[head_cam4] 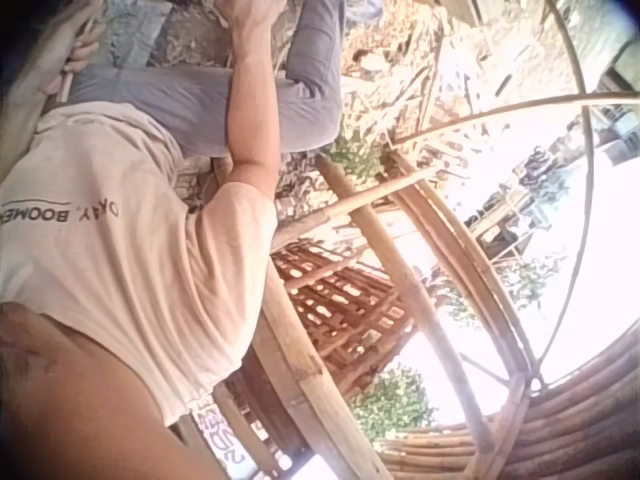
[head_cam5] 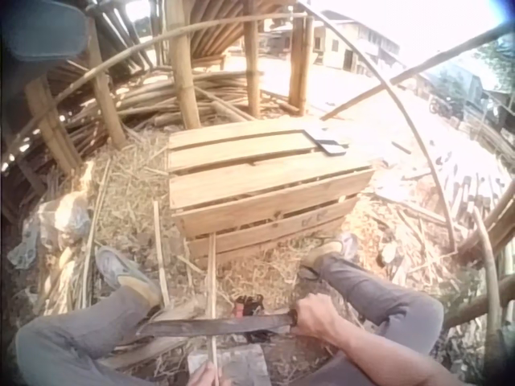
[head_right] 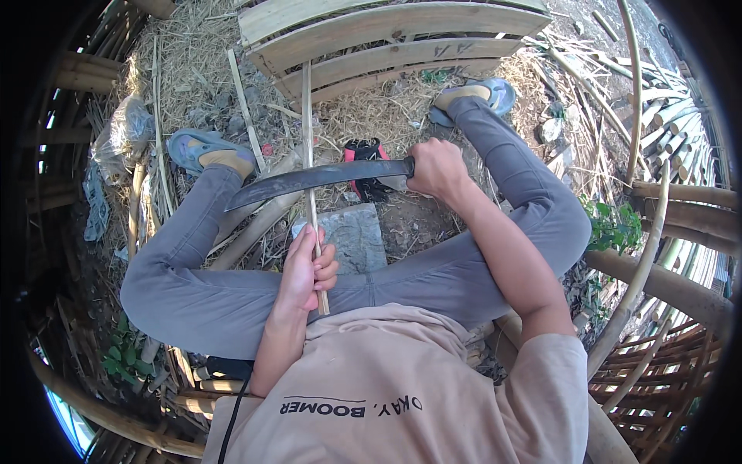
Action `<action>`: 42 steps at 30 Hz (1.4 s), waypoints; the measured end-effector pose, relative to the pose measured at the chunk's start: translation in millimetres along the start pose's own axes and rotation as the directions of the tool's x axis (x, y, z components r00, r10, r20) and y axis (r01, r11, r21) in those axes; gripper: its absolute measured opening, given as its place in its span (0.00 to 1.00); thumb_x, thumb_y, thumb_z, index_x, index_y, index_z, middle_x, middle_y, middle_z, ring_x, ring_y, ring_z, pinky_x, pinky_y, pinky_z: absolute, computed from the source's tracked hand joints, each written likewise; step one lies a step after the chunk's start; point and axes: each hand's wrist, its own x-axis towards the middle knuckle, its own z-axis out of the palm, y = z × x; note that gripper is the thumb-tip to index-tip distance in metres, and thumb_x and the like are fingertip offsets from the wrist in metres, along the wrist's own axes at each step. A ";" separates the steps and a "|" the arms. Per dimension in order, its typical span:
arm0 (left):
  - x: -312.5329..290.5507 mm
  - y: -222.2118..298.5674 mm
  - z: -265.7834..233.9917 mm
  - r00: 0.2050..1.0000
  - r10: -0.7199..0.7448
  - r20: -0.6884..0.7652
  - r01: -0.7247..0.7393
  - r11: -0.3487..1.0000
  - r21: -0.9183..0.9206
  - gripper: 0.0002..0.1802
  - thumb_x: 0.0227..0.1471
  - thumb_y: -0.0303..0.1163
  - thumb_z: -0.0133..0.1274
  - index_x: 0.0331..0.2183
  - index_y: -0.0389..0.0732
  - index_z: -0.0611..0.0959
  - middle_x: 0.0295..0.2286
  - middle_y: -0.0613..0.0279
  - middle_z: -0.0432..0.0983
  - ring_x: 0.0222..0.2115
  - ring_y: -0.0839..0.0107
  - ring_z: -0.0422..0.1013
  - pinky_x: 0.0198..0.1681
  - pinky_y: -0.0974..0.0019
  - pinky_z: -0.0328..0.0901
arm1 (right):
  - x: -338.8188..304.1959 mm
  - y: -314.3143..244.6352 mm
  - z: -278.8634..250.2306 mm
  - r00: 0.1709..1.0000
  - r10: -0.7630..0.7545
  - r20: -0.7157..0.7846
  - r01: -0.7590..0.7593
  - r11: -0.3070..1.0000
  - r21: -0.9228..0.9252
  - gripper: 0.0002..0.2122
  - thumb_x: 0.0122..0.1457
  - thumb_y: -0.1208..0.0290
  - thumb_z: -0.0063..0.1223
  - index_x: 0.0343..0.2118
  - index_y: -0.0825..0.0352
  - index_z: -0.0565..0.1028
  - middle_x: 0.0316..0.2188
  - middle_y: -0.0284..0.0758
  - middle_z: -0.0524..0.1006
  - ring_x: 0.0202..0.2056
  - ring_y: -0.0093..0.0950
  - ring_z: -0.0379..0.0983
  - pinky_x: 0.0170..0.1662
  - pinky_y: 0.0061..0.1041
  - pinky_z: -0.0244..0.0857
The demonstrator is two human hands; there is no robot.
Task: The person shapes a thin bamboo strip by holding it and scraping its surface with a machete.
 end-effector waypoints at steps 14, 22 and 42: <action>-0.7 2.2 1.2 0.999 0.019 -0.032 -0.020 0.999 -0.037 0.15 0.70 0.47 0.33 0.34 0.51 0.69 0.14 0.76 0.51 0.11 0.85 0.44 0.10 0.77 0.41 | -7.2 0.8 -9.0 0.995 -0.061 -0.077 0.059 0.998 -0.026 0.18 0.36 0.67 0.58 0.34 0.64 0.84 0.20 0.48 0.78 0.28 0.47 0.77 0.40 0.41 0.72; 2.7 0.7 -1.8 1.000 0.004 -0.010 -0.004 1.000 -0.024 0.15 0.70 0.47 0.34 0.34 0.53 0.69 0.14 0.76 0.52 0.11 0.85 0.45 0.11 0.77 0.41 | -14.0 -19.8 -10.5 0.992 -0.125 0.028 0.125 0.992 0.012 0.14 0.36 0.67 0.60 0.29 0.63 0.82 0.23 0.46 0.79 0.31 0.45 0.79 0.40 0.41 0.73; 2.6 -1.2 0.9 0.999 0.024 -0.024 -0.023 0.999 0.036 0.15 0.70 0.46 0.32 0.34 0.52 0.68 0.14 0.75 0.52 0.10 0.85 0.44 0.10 0.77 0.40 | 8.7 -4.6 2.2 0.999 -0.012 -0.032 0.011 0.999 -0.039 0.11 0.37 0.65 0.61 0.26 0.64 0.81 0.23 0.46 0.80 0.31 0.46 0.80 0.39 0.42 0.74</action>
